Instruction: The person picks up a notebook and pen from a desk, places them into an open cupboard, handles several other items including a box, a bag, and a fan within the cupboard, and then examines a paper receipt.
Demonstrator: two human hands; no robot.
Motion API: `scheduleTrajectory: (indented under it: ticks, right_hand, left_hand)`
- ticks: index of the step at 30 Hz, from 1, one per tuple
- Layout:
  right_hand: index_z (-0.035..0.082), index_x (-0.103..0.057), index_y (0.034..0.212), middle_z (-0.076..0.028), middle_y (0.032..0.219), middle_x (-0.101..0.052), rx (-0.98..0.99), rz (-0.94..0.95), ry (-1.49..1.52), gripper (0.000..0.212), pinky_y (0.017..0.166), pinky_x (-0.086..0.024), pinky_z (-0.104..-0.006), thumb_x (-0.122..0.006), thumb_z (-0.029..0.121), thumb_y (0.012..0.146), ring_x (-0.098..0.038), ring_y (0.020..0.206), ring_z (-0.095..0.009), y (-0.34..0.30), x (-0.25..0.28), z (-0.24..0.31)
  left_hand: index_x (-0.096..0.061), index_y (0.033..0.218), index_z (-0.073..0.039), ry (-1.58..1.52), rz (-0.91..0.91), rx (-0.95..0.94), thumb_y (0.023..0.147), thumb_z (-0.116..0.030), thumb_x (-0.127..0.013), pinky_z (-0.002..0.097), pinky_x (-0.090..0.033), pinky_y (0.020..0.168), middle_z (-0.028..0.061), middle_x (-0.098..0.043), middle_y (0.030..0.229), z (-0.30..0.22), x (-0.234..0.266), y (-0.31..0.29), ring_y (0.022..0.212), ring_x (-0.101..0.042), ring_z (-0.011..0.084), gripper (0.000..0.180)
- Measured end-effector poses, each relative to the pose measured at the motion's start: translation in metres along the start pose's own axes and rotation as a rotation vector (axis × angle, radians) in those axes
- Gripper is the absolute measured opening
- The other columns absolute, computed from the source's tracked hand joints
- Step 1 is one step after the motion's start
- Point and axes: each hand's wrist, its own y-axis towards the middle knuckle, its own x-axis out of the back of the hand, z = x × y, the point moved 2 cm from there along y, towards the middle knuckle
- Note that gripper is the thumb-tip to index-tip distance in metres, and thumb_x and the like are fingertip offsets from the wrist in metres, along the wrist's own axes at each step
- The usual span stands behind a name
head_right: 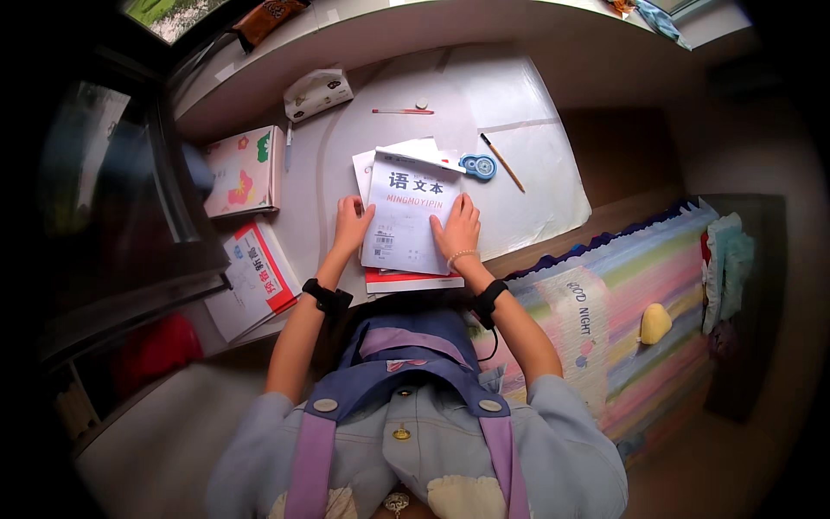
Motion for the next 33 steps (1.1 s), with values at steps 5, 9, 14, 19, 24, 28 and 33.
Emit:
scheduleTrajectory:
  ticks: [5,9,14,19,24,28,33]
  right_hand:
    - [0.007,-0.034,0.13,-0.021,0.123,-0.035,-0.15,0.0,0.01,0.076,0.09,-0.036,-0.0444,-0.067,0.031,0.066,-0.037,0.104,-0.039,0.031,-0.01,0.022]
    - [-0.003,-0.037,0.125,-0.021,0.113,-0.051,-0.417,0.078,0.245,0.075,0.086,-0.04,-0.0382,-0.071,0.032,0.068,-0.05,0.099,-0.031,0.042,-0.006,0.004]
    - [-0.006,-0.052,0.108,-0.013,0.103,-0.058,-0.589,0.539,0.995,0.051,0.081,-0.042,-0.0294,-0.07,0.027,0.075,-0.052,0.097,-0.017,0.006,0.009,0.019]
    - [-0.001,-0.054,0.106,-0.009,0.095,-0.06,-0.17,0.291,1.154,0.032,0.073,-0.045,-0.0265,-0.063,0.016,0.079,-0.056,0.084,-0.014,-0.016,0.108,0.046]
    - [0.003,-0.033,0.125,-0.013,0.118,-0.048,0.346,0.277,1.158,0.05,0.092,-0.038,-0.0305,-0.056,0.005,0.081,-0.048,0.103,-0.016,-0.022,0.093,0.054]
    - [-0.001,-0.047,0.109,-0.013,0.105,-0.056,0.145,0.257,0.865,0.035,0.078,-0.044,-0.029,-0.059,0.006,0.078,-0.055,0.091,-0.019,-0.002,0.012,-0.015]
    - [-0.003,-0.052,0.101,-0.015,0.09,-0.061,0.218,0.424,0.756,0.046,0.072,-0.047,-0.0309,-0.073,0.025,0.071,-0.058,0.081,-0.021,-0.011,0.021,0.076]
  left_hand:
    - [-0.044,0.107,0.003,0.282,-0.123,-0.058,0.07,-0.026,-0.07,0.0357,-0.046,0.075,0.02,-0.049,0.102,-0.006,-0.007,-0.002,0.088,-0.054,0.0315,0.054]
    - [-0.048,0.103,0.007,-0.547,-0.009,0.436,0.069,-0.02,-0.074,0.0301,-0.05,0.058,0.0175,-0.06,0.096,0.016,-0.011,0.001,0.075,-0.063,0.0238,0.051]
    - [-0.058,0.097,0.004,-0.627,0.075,0.241,0.075,-0.016,-0.069,0.0292,-0.049,0.064,0.0125,-0.064,0.088,0.008,0.013,-0.032,0.076,-0.062,0.0192,0.031]
    - [-0.058,0.099,0.001,-0.608,0.109,-0.175,0.075,-0.01,-0.068,0.026,-0.046,0.072,0.0073,-0.064,0.088,-0.084,0.085,-0.088,0.081,-0.057,0.0114,0.028]
    - [-0.06,0.096,0.001,-0.65,0.115,-0.213,0.074,0.0,-0.061,0.0254,-0.046,0.071,0.0078,-0.065,0.085,-0.051,0.068,-0.126,0.08,-0.057,0.0104,0.023]
    - [-0.06,0.095,-0.001,-0.247,-0.131,-0.54,0.073,-0.006,-0.062,0.0296,-0.047,0.067,0.0138,-0.064,0.08,-0.014,0.039,-0.114,0.074,-0.061,0.0177,0.023]
    - [-0.06,0.082,0.007,-0.514,-0.26,-0.033,0.078,-0.023,-0.066,0.0296,-0.045,0.059,0.0097,-0.064,0.071,0.006,0.069,-0.144,0.068,-0.056,0.0121,0.031]
